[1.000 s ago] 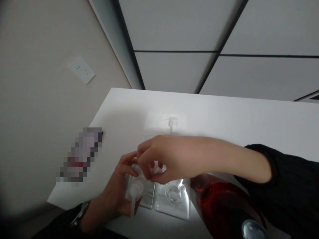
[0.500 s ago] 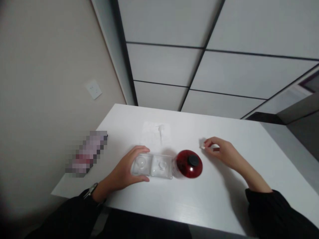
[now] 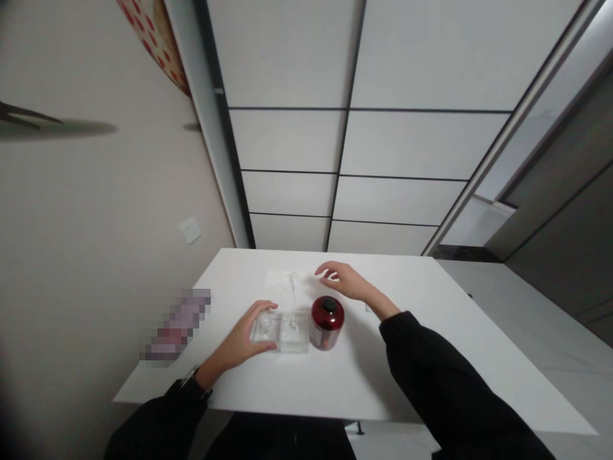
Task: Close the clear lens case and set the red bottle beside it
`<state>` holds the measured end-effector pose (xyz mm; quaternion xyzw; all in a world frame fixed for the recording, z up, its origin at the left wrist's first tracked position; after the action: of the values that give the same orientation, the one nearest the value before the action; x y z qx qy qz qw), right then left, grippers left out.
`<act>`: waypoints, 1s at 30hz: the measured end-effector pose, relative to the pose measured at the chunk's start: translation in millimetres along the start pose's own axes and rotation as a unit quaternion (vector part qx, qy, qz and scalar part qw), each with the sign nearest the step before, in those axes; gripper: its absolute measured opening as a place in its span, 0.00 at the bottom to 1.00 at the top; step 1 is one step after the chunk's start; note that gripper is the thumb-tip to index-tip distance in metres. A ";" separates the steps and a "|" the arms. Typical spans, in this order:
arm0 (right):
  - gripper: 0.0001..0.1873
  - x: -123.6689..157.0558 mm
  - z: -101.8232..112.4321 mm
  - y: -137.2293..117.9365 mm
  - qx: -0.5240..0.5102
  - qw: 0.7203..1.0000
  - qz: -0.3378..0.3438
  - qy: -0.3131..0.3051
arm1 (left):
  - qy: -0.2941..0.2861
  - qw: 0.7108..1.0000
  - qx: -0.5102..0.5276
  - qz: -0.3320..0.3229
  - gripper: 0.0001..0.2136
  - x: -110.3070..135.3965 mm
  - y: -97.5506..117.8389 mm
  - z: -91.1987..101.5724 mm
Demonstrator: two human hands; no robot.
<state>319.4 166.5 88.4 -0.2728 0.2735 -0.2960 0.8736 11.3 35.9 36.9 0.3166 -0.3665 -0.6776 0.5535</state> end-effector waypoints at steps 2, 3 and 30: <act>0.18 -29.8 -19.1 9.7 -0.006 0.998 0.013 -0.054 | 0.000 1.000 0.001 -0.001 0.32 1.1 0.3 0.2; 0.21 -42.2 -27.8 15.3 -0.003 0.997 0.017 -0.071 | 0.000 1.000 0.002 0.002 0.32 1.5 0.3 0.3; 0.23 -54.5 26.8 -62.8 -0.091 0.991 0.057 -0.077 | -0.045 0.999 -0.021 0.008 0.34 -4.6 1.7 4.2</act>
<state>276.7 168.8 164.5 -0.3575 0.2460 -0.1976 0.8790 9.5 40.9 40.7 0.2712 -0.3794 -0.6940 0.5485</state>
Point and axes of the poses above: each hand's wrist, its own x-axis away from the middle knuckle, its own z-axis out of the back of the hand, y = z × x, the point moved 1 cm from there along -x, towards the middle knuckle, and after that the axes turned 14 degrees about z, right-handed, at the moved point
